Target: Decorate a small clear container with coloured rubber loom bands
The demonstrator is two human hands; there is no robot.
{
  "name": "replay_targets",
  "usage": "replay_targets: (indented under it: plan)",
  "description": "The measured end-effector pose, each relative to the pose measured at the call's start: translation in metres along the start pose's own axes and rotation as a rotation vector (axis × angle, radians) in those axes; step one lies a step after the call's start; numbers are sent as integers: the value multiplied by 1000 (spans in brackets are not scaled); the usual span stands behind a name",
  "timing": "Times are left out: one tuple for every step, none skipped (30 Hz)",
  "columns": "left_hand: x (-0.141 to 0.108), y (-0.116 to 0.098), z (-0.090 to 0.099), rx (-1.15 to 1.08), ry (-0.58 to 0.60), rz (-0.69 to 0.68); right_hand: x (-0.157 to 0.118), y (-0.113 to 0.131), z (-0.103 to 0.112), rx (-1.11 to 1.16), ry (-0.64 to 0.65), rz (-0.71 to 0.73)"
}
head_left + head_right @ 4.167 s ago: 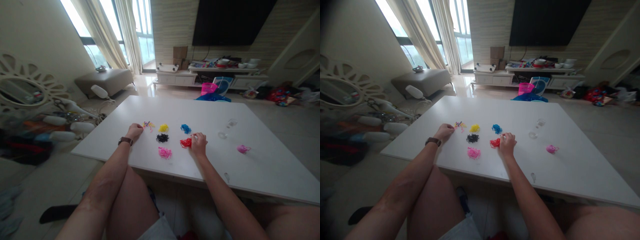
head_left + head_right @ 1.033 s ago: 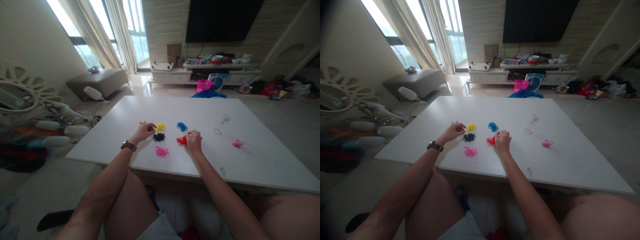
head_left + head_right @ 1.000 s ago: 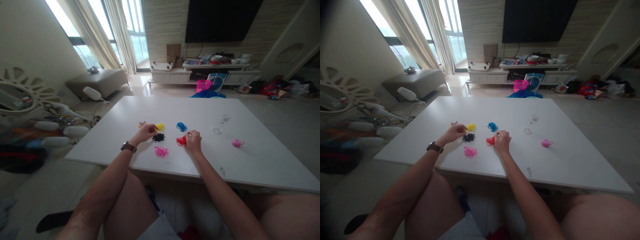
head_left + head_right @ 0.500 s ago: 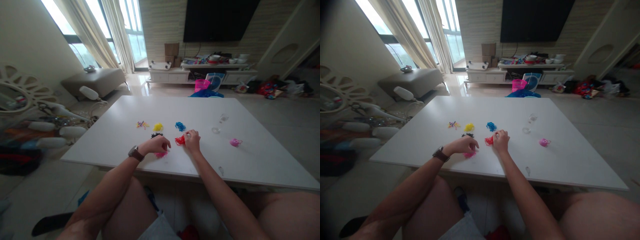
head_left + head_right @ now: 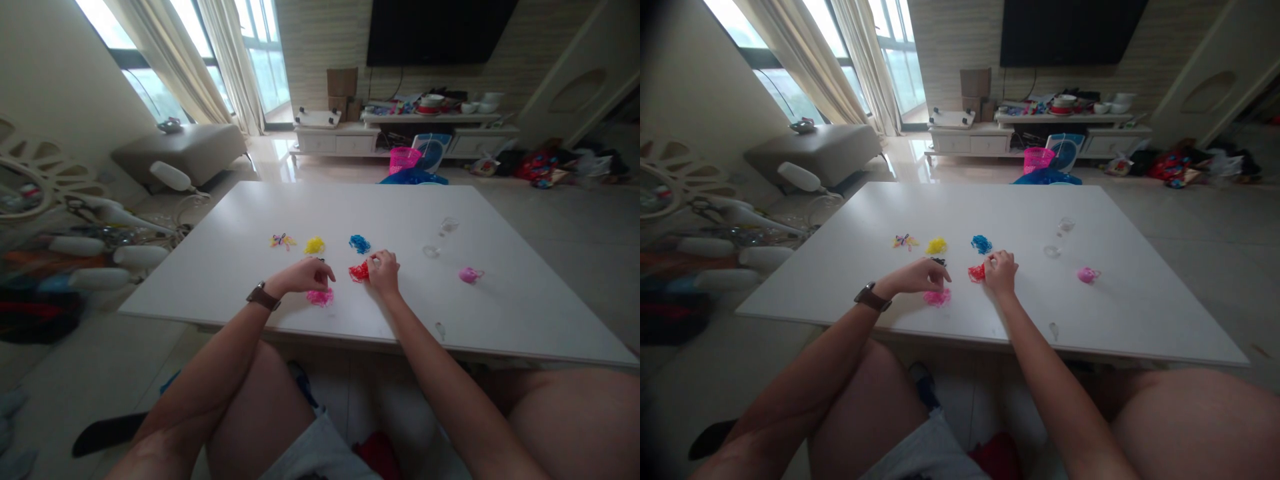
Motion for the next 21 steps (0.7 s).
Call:
replay_targets:
  plan:
    - [0,-1,0,0,3,-2,0,0,0,-2,1,-1]
    - [1,-2,-1,1,3,-6,0,1,0,-3,4,-2]
    - [1,-3,-2,4,-1,-10,0,1,0,-4,6,-3]
    - [2,-4,-3,8,-6,-14,0,2,0,-4,7,-5]
    - [3,-4,-4,15,-14,-18,0,2,0,-4,8,-7]
    - [3,-5,-5,25,-20,-22,0,3,0,-5,7,-10]
    - [4,-5,-7,37,-24,-26,0,3,0,-8,6,-14]
    - [5,-4,-8,48,-24,-29,0,3,0,-11,5,-18]
    - [6,-4,-10,56,-20,-31,0,4,0,-12,4,-20]
    - [6,-4,-12,60,-12,-33,0,4,0,-12,3,-21]
    - [7,-4,-14,61,-4,-33,0,4,0,-10,4,-20]
    - [7,-4,-15,60,7,-33,0,4,0,-8,5,-19]
    - [8,-5,-16,59,17,-36,0,4,0,-7,7,-18]
    - [8,-5,-16,58,24,-40,0,5,0,-7,9,-16]
    - [8,-5,-15,54,25,-45,0,5,1,-7,11,-14]
    - [8,-5,-13,45,19,-47,0,5,1,-8,12,-12]
    - [8,-3,-11,36,-3,-39,0,5,1,-7,12,-9]
    - [7,1,-7,27,-45,-15,0,5,1,-4,12,-6]
    - [6,8,-1,26,-110,27,0,5,1,-1,11,-4]
    - [5,16,5,34,-196,87,0,5,1,3,11,-2]
    - [3,27,11,57,-306,161,0,5,1,7,11,-1]
Point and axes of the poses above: each hand's wrist, its own x-axis towards the middle knuckle, its own z-axis out of the back of the hand, y = z × x, the point moved 1 cm from there along x, towards the middle knuckle, and after that the axes turned 15 degrees about x, right-handed, at the moved point
